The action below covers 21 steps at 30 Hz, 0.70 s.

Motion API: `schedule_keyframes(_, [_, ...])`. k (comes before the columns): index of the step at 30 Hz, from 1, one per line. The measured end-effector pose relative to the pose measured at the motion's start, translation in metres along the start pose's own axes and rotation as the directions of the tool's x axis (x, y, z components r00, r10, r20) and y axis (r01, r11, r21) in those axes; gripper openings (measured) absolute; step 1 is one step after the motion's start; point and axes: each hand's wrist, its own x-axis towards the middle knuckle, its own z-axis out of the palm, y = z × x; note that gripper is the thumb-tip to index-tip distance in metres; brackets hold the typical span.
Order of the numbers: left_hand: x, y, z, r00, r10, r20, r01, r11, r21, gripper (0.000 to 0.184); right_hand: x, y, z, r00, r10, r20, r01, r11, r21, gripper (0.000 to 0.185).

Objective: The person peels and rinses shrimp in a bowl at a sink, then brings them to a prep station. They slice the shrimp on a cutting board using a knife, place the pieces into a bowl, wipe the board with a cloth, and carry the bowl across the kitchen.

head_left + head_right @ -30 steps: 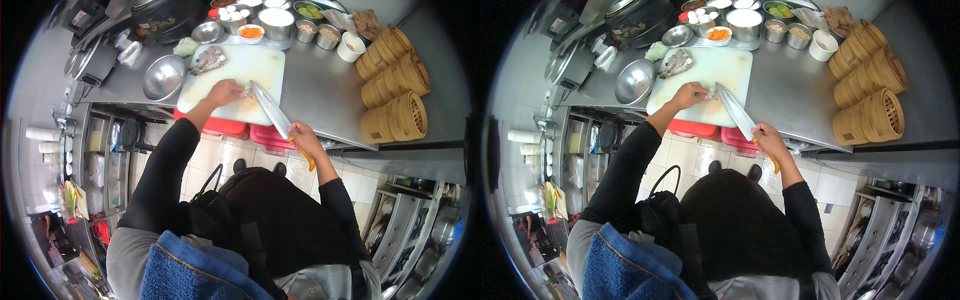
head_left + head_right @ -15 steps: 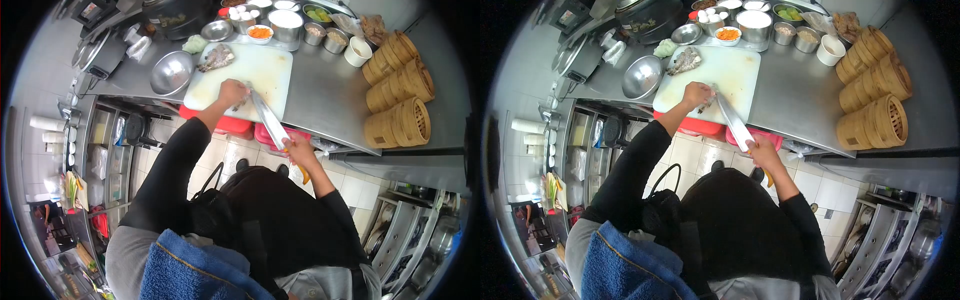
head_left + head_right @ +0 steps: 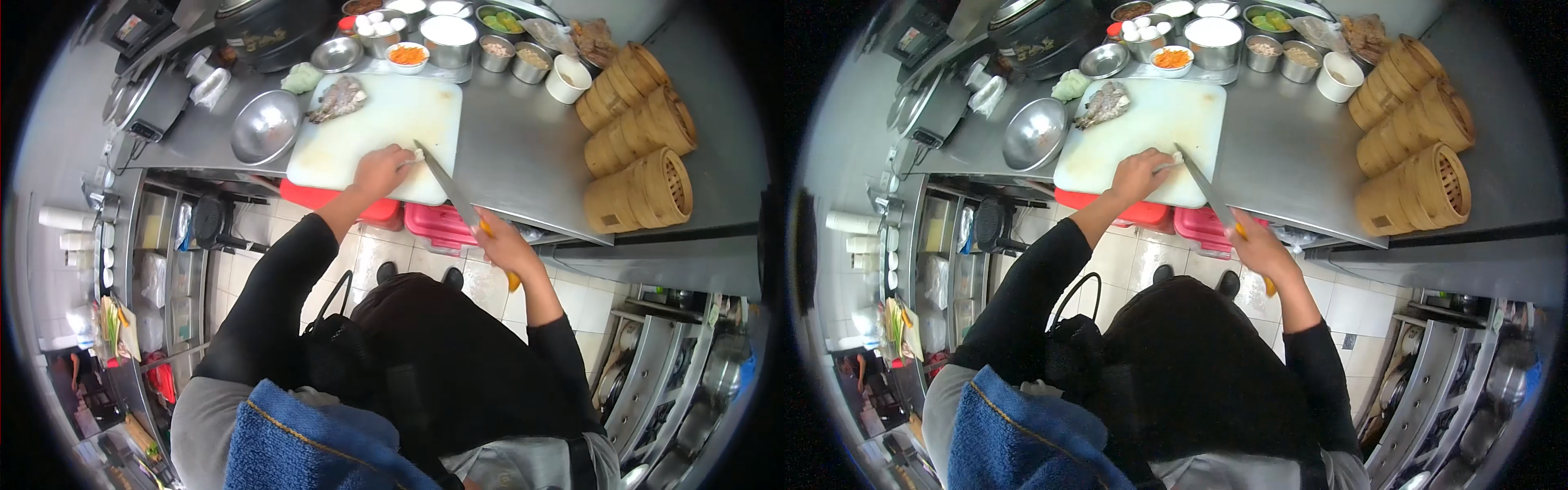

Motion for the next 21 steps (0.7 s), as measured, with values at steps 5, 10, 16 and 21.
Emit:
schedule_keyframes(5, [0.008, 0.002, -0.004, 0.994, -0.029, 0.102, 0.029, 1.0, -0.001, 0.024, -0.02, -0.052, -0.009, 0.899, -0.38, -0.216, 0.181, 0.773, -0.608, 0.039])
schedule_keyframes(10, [0.006, 0.002, -0.004, 0.994, 0.014, 0.104, -0.004, 0.995, -0.096, 0.029, 0.0, -0.056, -0.003, 0.919, -0.376, -0.116, 0.176, 0.657, -0.733, 0.036])
schedule_keyframes(16, [0.001, -0.001, 0.0, 1.0, -0.001, 0.006, 0.002, 0.986, -0.166, 0.024, 0.008, -0.078, 0.0, 0.919, -0.388, -0.07, 0.207, 0.625, -0.753, 0.034])
schedule_keyframes(21, [-0.005, -0.004, 0.001, 1.0, -0.005, 0.006, 0.006, 0.98, -0.196, 0.028, 0.032, -0.066, 0.014, 0.909, -0.416, -0.034, 0.244, 0.595, -0.766, 0.037])
